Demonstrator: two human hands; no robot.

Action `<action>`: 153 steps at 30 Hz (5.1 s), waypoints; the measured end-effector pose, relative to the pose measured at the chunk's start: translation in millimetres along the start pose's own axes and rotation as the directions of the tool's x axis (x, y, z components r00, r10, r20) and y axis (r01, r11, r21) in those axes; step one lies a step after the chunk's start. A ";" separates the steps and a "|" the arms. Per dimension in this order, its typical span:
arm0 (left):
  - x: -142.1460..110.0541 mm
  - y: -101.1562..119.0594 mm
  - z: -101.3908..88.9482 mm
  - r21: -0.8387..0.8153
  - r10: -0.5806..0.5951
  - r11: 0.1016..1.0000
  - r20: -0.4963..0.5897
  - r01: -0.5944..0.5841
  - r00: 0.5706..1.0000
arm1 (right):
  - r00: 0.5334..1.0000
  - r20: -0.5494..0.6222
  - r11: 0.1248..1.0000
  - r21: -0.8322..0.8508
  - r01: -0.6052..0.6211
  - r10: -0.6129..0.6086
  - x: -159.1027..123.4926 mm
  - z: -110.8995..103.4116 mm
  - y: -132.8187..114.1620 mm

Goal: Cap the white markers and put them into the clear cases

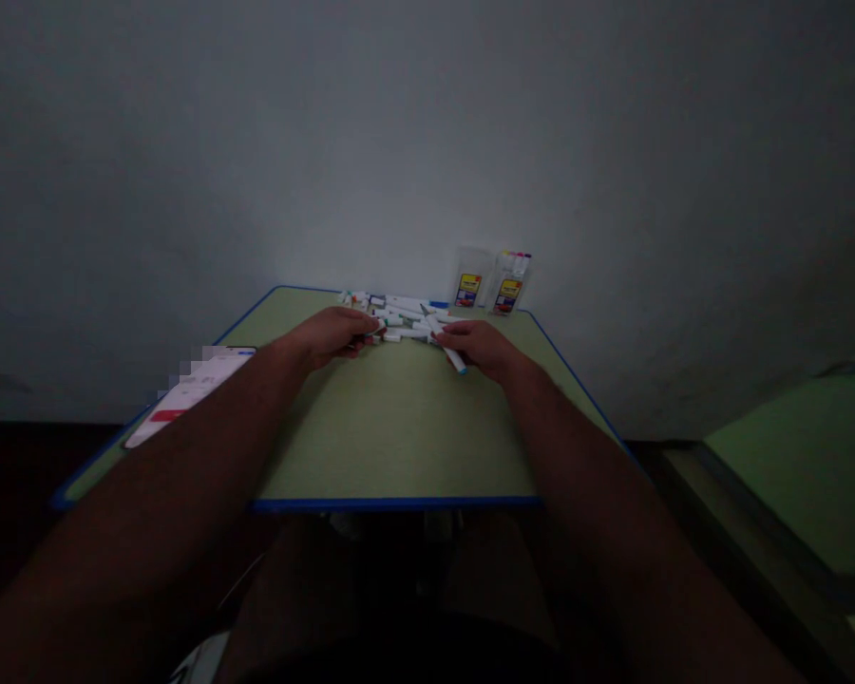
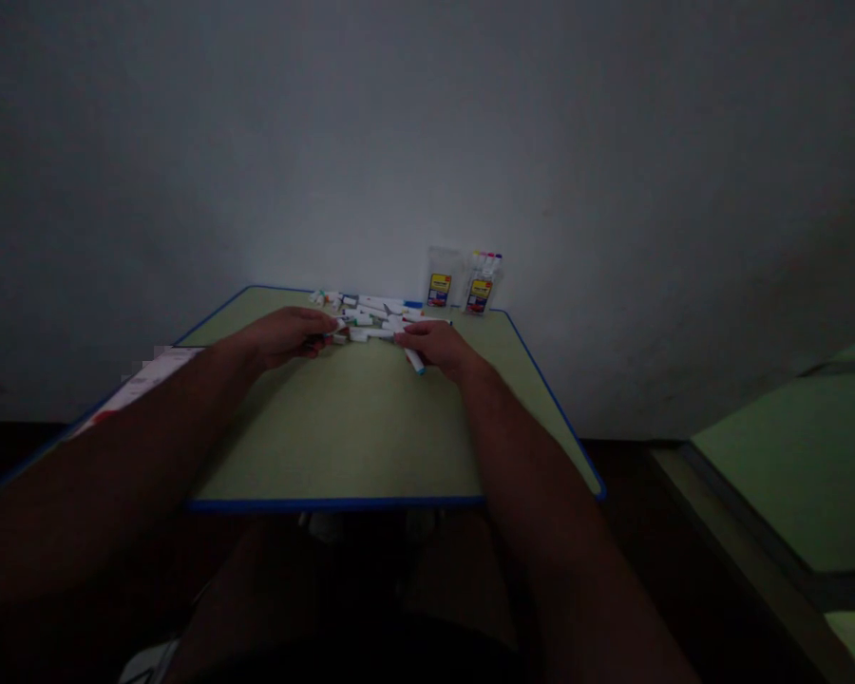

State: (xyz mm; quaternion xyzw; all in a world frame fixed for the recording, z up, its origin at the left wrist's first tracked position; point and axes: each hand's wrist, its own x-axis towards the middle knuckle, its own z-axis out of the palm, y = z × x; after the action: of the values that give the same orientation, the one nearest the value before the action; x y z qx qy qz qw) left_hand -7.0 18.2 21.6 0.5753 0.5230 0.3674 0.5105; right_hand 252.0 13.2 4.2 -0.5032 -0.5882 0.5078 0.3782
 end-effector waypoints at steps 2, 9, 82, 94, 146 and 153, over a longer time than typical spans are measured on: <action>-0.8 0.9 0.7 -0.010 -0.006 1.000 -0.012 0.006 1.000 | 1.000 -0.011 1.000 -0.015 0.016 -0.016 1.7 -0.4 1.6; -2.4 2.2 1.9 -0.018 -0.016 1.000 -0.030 0.015 0.999 | 0.997 -0.075 0.999 -0.054 0.000 -0.004 -3.0 1.7 -5.2; 4.6 -10.4 12.0 0.039 0.093 0.994 0.103 -0.097 0.990 | 0.996 0.035 0.983 -0.163 0.088 -0.083 -4.4 3.2 -0.1; 1.5 -8.3 14.4 0.046 0.104 0.993 0.125 -0.110 0.987 | 0.995 0.034 0.983 -0.155 0.097 -0.093 -6.5 6.2 -4.2; 7.4 -8.2 12.9 -0.029 0.291 0.954 -0.153 -0.299 0.944 | 0.971 -0.201 0.982 0.107 0.155 -0.131 -2.5 2.5 -6.2; 10.4 -10.0 11.9 -0.049 0.291 0.952 -0.171 -0.303 0.941 | 0.971 -0.219 0.975 0.171 0.139 -0.099 -1.6 2.3 -7.2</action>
State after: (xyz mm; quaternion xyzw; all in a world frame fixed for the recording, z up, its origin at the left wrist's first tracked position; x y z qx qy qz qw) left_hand 4.0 25.3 8.2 0.5964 0.4560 0.5048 0.4261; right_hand 248.6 11.2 10.8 -0.4802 -0.5246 0.4807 0.5130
